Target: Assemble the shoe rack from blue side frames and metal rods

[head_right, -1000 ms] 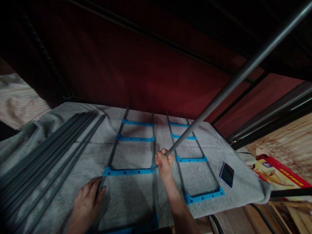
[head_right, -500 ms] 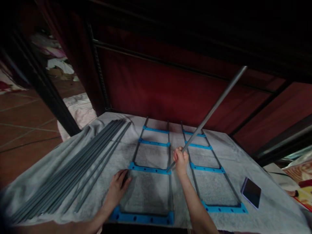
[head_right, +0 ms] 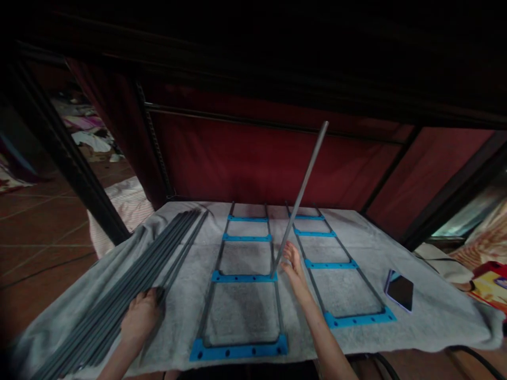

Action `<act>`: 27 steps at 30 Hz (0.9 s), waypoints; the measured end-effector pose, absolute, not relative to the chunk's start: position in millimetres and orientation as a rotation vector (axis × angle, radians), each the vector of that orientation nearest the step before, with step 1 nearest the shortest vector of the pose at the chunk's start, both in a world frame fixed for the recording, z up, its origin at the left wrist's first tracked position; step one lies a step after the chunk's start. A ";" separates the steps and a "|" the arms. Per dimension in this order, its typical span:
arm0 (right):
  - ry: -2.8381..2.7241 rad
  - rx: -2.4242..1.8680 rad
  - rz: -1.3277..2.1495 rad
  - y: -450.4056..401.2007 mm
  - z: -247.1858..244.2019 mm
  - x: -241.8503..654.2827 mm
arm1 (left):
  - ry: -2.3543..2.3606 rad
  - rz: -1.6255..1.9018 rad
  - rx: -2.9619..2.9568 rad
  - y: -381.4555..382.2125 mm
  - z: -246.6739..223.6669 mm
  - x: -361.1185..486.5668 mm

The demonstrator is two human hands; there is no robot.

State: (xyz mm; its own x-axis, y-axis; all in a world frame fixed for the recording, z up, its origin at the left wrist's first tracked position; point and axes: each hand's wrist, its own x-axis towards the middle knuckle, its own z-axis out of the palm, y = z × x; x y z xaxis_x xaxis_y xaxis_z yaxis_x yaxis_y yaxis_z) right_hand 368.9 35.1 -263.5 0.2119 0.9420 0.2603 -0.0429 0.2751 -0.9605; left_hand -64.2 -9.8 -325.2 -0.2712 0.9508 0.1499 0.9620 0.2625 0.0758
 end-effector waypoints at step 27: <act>-0.620 -0.861 1.475 167.4 -241.4 362.5 | -2.100 -1.719 -2.653 71.0 -317.4 103.0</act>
